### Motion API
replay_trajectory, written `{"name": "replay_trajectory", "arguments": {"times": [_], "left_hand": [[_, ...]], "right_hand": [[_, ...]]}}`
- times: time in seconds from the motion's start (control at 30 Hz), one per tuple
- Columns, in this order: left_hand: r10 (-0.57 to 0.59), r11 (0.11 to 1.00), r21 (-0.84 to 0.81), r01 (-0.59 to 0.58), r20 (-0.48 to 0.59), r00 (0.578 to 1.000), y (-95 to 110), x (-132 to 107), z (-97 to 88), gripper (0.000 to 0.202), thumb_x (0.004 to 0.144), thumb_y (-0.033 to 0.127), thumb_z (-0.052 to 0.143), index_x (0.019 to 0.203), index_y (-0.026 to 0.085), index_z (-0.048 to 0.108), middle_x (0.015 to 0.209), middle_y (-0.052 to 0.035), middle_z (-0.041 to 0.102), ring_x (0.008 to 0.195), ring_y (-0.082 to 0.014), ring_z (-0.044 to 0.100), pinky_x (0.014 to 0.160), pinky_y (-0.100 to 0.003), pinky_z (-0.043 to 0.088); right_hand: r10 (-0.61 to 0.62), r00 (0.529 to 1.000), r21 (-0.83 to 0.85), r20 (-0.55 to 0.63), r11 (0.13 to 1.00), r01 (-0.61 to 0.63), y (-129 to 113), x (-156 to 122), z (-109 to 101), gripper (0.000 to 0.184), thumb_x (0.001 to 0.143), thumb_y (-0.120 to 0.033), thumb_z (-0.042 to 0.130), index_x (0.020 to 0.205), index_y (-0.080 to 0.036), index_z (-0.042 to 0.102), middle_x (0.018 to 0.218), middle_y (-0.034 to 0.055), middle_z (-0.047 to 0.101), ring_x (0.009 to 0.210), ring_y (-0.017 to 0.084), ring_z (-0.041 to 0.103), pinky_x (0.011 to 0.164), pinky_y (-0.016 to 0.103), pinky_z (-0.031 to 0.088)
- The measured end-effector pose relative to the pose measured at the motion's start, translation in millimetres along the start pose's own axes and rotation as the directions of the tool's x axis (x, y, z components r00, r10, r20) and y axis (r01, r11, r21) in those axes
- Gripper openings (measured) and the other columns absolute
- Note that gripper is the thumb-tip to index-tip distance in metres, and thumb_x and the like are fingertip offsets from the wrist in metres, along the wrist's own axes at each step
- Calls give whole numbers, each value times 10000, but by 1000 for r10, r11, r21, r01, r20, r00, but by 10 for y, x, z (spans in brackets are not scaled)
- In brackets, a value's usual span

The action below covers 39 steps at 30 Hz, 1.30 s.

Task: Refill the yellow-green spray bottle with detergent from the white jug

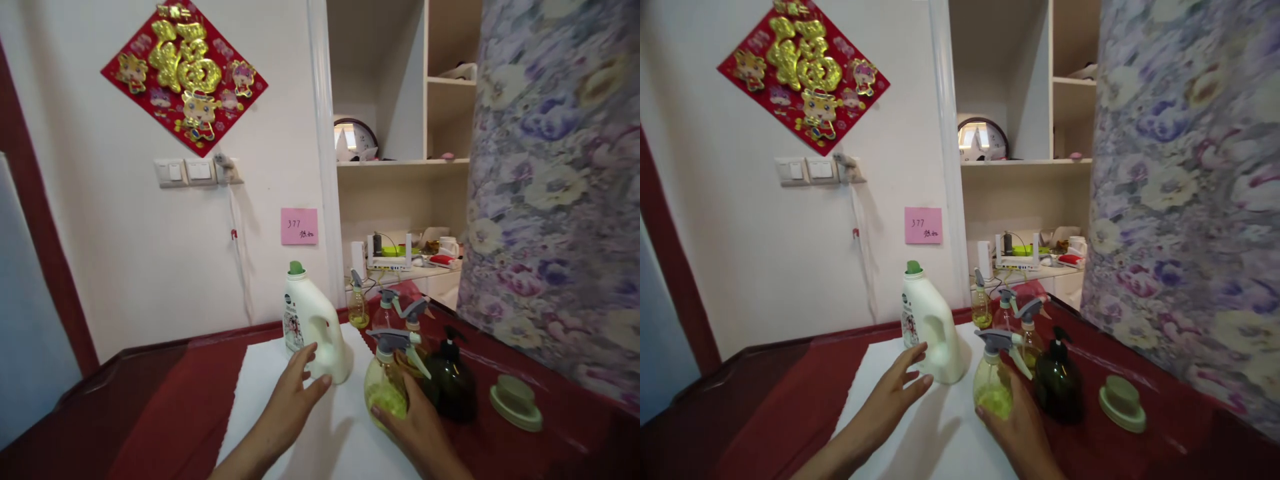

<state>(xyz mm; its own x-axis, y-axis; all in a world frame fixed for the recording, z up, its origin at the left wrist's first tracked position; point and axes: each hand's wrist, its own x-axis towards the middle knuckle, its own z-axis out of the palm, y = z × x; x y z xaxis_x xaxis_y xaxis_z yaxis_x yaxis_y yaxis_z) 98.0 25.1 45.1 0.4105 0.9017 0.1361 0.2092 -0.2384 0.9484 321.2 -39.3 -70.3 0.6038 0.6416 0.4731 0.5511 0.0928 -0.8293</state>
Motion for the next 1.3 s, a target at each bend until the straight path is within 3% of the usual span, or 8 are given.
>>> {"name": "replay_trajectory", "arguments": {"times": [0.1,0.3,0.57,0.73,0.93,1.03,1.17,1.3], "left_hand": [[49,998,-36,-53,-112,992,10,288,57,714,705,518,783,1317,183,628,1420,-200,583,1193,-365,614,988,-463,488],[161,983,-15,-186,-429,889,-41,757,-137,567,806,526,682,1236,168,591,1303,-153,630,1221,-306,580,1028,-430,447],[80,994,-55,-94,-223,972,-55,645,363,525,753,520,727,1152,184,667,1292,-152,678,1195,-333,618,1001,-449,482],[34,995,-80,-57,-260,965,-50,522,676,508,789,540,662,1165,208,581,1309,-159,622,1212,-351,581,1003,-475,468],[-2,983,-167,-77,-427,904,-44,474,817,546,806,458,688,1278,250,508,1417,-128,521,1339,-339,478,1111,-486,379],[-39,967,-248,-67,-398,916,-4,583,855,542,814,390,706,1299,246,512,1482,-130,484,1378,-323,443,1138,-468,337],[-5,952,-291,-96,-327,945,21,826,871,396,780,430,749,1088,219,619,1166,-99,682,1132,-292,617,982,-409,460],[-34,940,-327,-94,-366,930,36,1036,865,437,705,569,774,878,197,624,807,-26,658,783,-223,632,764,-366,494]], "right_hand": [[-5,999,73,46,997,2,62,-3,60,756,645,-466,681,1337,-177,580,1288,161,695,1194,367,653,1046,489,511],[2,996,105,90,994,-11,132,1,81,767,648,-394,682,1370,-172,550,1345,152,649,1262,360,592,1108,524,434],[54,959,66,277,995,-75,-57,71,-73,834,667,-377,712,1428,-112,497,1424,198,585,1340,362,521,1158,525,372],[36,957,88,289,994,-64,-129,64,-105,810,677,-377,710,1429,-144,521,1447,189,576,1359,370,508,1168,535,360],[32,944,90,327,994,-65,-237,58,-158,795,669,-310,748,1418,-139,544,1456,195,568,1363,397,501,1155,553,372],[34,941,84,337,994,-66,-281,50,-183,759,688,-299,734,1403,-119,550,1454,203,565,1365,392,499,1160,549,365],[32,942,80,333,995,-62,-280,37,-182,751,703,-297,706,1412,-122,529,1453,196,563,1366,378,500,1170,547,351],[68,943,43,326,995,-87,-279,45,-167,711,679,-293,729,1358,-154,571,1405,176,604,1355,384,511,1166,534,365]]}}
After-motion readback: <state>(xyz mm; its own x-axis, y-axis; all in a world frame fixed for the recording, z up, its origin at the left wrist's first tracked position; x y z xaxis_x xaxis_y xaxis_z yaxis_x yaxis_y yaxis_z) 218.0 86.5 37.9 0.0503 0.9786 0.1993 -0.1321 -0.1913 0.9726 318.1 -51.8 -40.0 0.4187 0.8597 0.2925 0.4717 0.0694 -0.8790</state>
